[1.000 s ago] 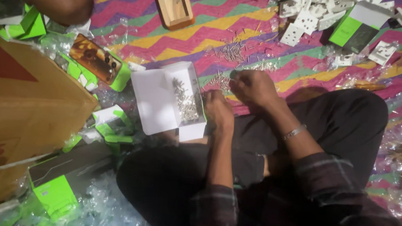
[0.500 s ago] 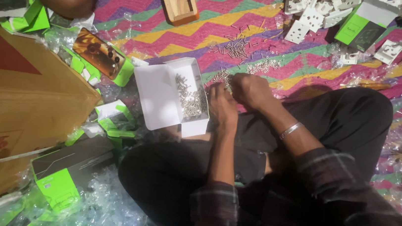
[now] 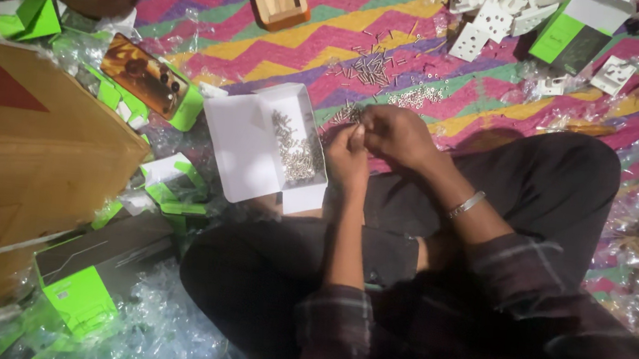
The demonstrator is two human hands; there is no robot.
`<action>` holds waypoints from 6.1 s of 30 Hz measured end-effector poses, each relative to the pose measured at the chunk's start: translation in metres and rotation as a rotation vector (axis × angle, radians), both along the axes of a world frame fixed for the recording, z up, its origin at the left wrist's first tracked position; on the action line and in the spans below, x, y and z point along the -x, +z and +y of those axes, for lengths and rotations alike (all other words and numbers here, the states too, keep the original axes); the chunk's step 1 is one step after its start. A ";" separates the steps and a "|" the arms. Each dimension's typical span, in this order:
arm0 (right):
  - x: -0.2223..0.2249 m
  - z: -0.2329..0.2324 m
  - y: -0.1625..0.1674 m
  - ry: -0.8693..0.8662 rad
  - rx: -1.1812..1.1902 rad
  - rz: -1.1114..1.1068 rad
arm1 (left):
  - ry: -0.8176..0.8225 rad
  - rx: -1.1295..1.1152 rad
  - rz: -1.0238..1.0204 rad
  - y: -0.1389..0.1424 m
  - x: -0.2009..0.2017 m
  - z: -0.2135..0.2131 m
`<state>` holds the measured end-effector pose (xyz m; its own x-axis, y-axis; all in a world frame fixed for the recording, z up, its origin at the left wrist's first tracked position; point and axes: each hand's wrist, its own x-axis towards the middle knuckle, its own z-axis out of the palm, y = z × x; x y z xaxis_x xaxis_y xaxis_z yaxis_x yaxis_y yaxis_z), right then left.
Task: The person sits on a floor mat and sorts small metal screws by hand, picking them one at a time from a pile on the mat and placing them into an open white box beside them. Other people nearby handle white electrical switch plates and wooden trays.
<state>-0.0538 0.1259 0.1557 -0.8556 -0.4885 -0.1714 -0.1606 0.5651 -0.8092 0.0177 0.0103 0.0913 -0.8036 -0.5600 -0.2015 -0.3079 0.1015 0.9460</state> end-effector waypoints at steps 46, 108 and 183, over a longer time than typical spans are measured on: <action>0.007 0.010 -0.009 0.029 0.102 -0.229 | -0.112 0.064 0.061 0.008 0.000 0.008; 0.022 0.030 -0.024 -0.037 -0.022 -0.035 | -0.034 0.273 -0.123 0.033 0.000 -0.002; 0.012 0.000 -0.010 0.050 0.126 -0.078 | -0.052 0.278 0.037 0.025 -0.006 0.001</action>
